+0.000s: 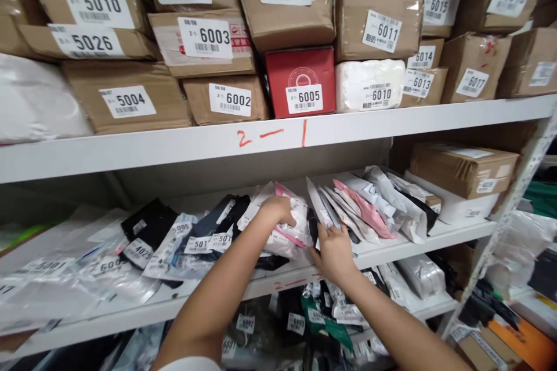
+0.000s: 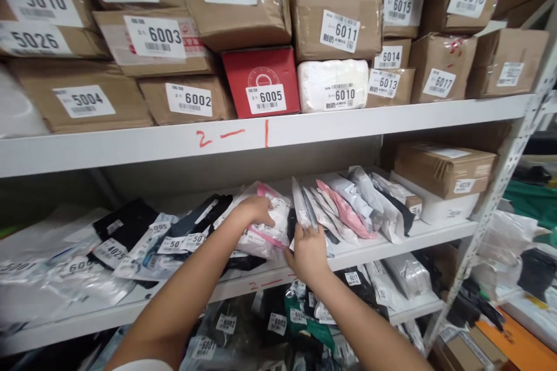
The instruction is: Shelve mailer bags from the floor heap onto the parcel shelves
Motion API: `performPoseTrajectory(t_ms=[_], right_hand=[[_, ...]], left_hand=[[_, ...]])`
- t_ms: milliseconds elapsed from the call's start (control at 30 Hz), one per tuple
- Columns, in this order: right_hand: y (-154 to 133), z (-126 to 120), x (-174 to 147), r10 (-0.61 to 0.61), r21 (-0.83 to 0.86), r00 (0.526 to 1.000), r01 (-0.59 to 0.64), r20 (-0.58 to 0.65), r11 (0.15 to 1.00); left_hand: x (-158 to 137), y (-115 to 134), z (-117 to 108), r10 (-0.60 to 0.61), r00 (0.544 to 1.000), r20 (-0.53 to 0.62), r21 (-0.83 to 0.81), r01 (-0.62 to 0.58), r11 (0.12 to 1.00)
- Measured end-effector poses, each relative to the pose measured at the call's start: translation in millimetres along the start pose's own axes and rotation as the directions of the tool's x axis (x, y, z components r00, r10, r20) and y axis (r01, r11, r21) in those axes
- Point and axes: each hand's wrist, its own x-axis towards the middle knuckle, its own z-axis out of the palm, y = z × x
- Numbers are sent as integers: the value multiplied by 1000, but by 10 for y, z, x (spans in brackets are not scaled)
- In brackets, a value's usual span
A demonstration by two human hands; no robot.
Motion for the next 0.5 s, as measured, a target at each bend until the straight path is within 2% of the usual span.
performPoseTrajectory(t_ms=[133,233,300,367,400,433,500], right_hand=[[-183,171,14,148,85,984,-140,-102,987],[-362,290,59,170,34,983,-168,-76,985],[-428,338,89,169,-18,984,-170,-55,985],[-432,353,113,157,-53,986,-159,-49,986],[-415,349,120,149,-60,988,-151,-48,987],[-388,339,125,141,-61,989,-143,-46,988],[-316,306,123,128,-33,991,-129,-50,991]], left_hand=[[-11,-50,35,15,1000,-17,-7,-15,1000],[-29,-64,32,16,1000,-23,-21,-17,1000],[-57,-46,-1,-47,998,-29,-35,46,998],[-80,22,-58,-177,974,-141,-36,174,984],[-80,81,-92,-197,955,-224,-39,193,980],[-66,156,-124,-163,941,-296,-38,159,987],[7,342,-169,34,936,-349,-12,-40,999]])
